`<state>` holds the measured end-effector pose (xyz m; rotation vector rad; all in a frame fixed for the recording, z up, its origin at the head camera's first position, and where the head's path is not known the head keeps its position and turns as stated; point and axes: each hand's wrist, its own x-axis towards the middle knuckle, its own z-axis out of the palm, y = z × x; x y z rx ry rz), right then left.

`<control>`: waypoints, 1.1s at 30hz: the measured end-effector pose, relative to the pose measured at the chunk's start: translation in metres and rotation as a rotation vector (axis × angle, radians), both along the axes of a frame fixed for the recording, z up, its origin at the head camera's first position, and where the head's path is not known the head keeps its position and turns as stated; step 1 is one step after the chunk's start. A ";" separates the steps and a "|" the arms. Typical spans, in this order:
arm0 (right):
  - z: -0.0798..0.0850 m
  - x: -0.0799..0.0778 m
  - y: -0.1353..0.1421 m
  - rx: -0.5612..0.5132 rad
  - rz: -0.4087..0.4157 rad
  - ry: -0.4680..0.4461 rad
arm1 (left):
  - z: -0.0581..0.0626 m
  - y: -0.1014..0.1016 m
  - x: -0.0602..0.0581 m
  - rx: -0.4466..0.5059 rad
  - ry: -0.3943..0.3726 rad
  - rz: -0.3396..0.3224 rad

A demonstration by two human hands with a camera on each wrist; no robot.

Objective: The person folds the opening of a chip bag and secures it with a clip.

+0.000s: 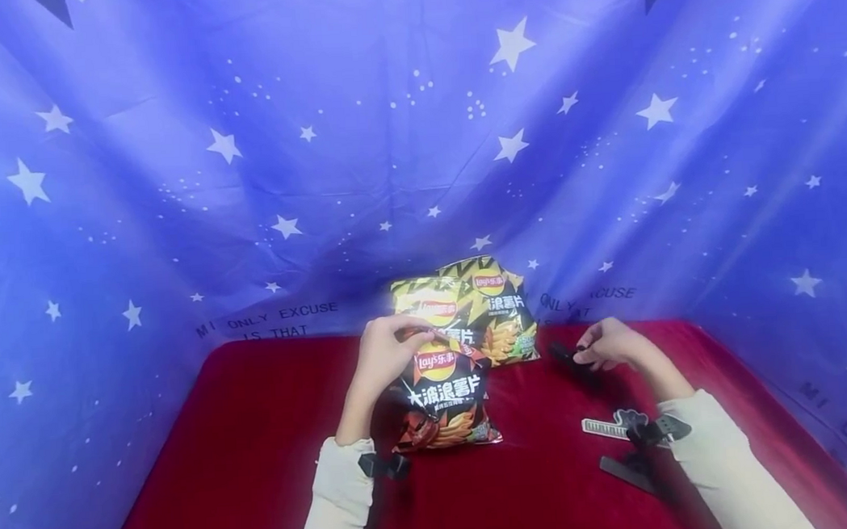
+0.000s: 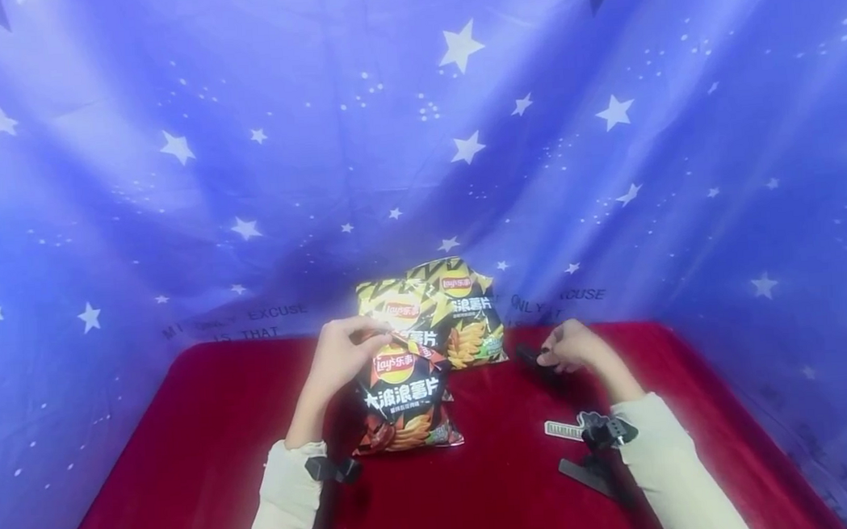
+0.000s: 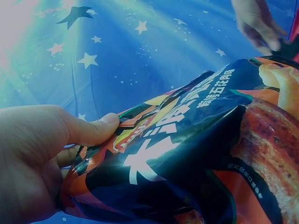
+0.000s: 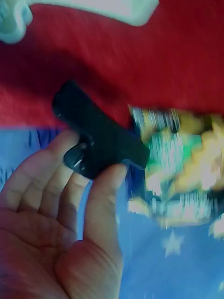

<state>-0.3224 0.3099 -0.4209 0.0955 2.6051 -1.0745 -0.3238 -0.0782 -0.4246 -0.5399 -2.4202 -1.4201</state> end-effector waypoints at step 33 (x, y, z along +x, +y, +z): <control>0.033 0.027 -0.112 -0.542 -0.160 0.695 | -0.005 0.003 -0.001 -0.004 0.006 0.031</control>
